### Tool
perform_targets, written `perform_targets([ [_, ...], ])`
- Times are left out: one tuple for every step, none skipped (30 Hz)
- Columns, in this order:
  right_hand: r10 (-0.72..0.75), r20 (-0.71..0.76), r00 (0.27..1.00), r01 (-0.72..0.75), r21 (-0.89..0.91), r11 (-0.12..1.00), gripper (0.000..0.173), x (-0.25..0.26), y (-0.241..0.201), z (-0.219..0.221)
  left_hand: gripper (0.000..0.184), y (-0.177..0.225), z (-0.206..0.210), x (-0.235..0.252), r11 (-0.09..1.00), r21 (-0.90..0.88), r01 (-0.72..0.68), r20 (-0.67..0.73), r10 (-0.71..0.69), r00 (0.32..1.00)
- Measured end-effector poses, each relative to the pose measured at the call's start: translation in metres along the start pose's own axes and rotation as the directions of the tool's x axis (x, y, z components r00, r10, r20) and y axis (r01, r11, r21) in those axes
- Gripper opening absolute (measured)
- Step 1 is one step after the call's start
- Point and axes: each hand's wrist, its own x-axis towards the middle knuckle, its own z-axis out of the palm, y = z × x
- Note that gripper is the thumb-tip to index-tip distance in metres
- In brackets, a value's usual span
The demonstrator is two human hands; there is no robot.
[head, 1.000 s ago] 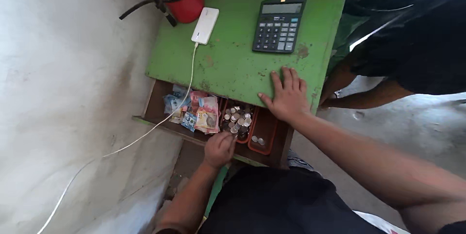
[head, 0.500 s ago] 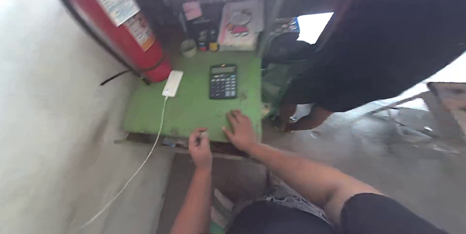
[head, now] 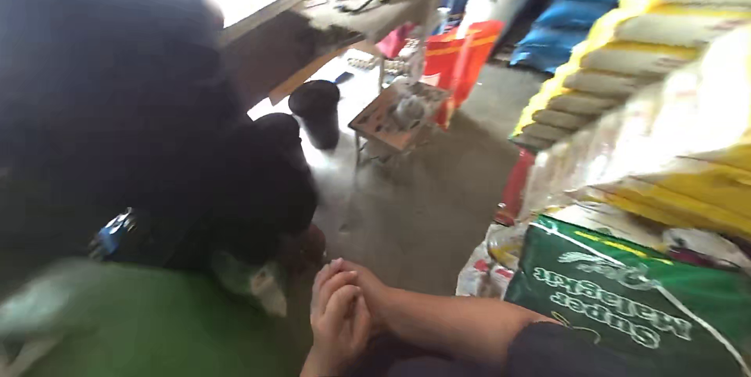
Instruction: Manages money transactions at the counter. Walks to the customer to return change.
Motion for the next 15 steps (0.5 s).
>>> perform_targets([
  [-0.043, -0.086, 0.995, 0.046, 0.038, 0.998, 0.045, -0.002, -0.033, -0.02, 0.008, -0.006, 0.031, 0.018, 0.997, -0.067, -0.039, 0.027, 0.041, 0.999],
  [-0.082, -0.179, 0.98, 0.096, 0.07, 0.993, 0.043, -0.004, -0.064, -0.04, 0.006, -0.011, 0.059, 0.037, 0.99, -0.127, -0.056, 0.061, 0.064, 0.996],
  [-0.117, -0.276, 0.954, 0.148, 0.095, 0.984, 0.042, -0.006, -0.091, -0.06, 0.006, -0.015, 0.085, 0.056, 0.983, -0.178, -0.053, 0.1, 0.072, 0.992],
  [-0.152, -0.358, 0.921, 0.201, 0.104, 0.974, 0.04, -0.009, -0.116, -0.079, 0.007, -0.02, 0.109, 0.073, 0.972, -0.231, -0.039, 0.141, 0.073, 0.987],
  [-0.182, -0.425, 0.887, 0.248, 0.105, 0.963, 0.037, -0.012, -0.139, -0.096, 0.008, -0.025, 0.131, 0.09, 0.962, -0.272, -0.013, 0.188, 0.066, 0.98],
  [-0.209, -0.479, 0.852, 0.294, 0.107, 0.95, 0.031, -0.014, -0.161, -0.112, 0.009, -0.03, 0.153, 0.106, 0.951, -0.308, 0.021, 0.233, 0.054, 0.971],
  [-0.234, -0.527, 0.817, 0.332, 0.099, 0.938, 0.024, -0.016, -0.183, -0.125, 0.009, -0.036, 0.173, 0.12, 0.938, -0.339, 0.068, 0.28, 0.032, 0.96],
  [-0.26, -0.563, 0.784, 0.367, 0.083, 0.926, 0.019, -0.018, -0.206, -0.135, 0.01, -0.042, 0.193, 0.134, 0.92, -0.367, 0.137, 0.328, -0.01, 0.945],
  [-0.291, -0.589, 0.754, 0.405, 0.068, 0.912, 0.017, -0.018, -0.228, -0.145, 0.01, -0.049, 0.212, 0.147, 0.888, -0.39, 0.241, 0.385, -0.081, 0.919],
  [-0.329, -0.604, 0.726, 0.445, 0.048, 0.894, 0.015, -0.015, -0.25, -0.154, 0.011, -0.053, 0.231, 0.16, 0.828, -0.41, 0.382, 0.442, -0.186, 0.878],
  [-0.374, -0.606, 0.703, 0.491, 0.032, 0.871, 0.016, -0.011, -0.273, -0.163, 0.015, -0.057, 0.252, 0.175, 0.73, -0.418, 0.54, 0.498, -0.312, 0.809],
  [-0.429, -0.599, 0.677, 0.541, 0.01, 0.841, 0.017, -0.005, -0.294, -0.174, 0.02, -0.061, 0.275, 0.192, 0.595, -0.409, 0.692, 0.555, -0.439, 0.706],
  [-0.49, -0.581, 0.65, 0.587, -0.026, 0.809, 0.021, 0.001, -0.316, -0.185, 0.028, -0.065, 0.3, 0.211, 0.424, -0.38, 0.822, 0.61, -0.554, 0.567],
  [-0.558, -0.555, 0.617, 0.625, -0.084, 0.776, 0.026, 0.004, -0.338, -0.196, 0.034, -0.071, 0.328, 0.231, 0.26, -0.334, 0.906, 0.655, -0.627, 0.422],
  [-0.627, -0.526, 0.575, 0.655, -0.163, 0.737, 0.031, 0.006, -0.36, -0.206, 0.037, -0.078, 0.359, 0.251, 0.105, -0.296, 0.95, 0.7, -0.652, 0.29],
])
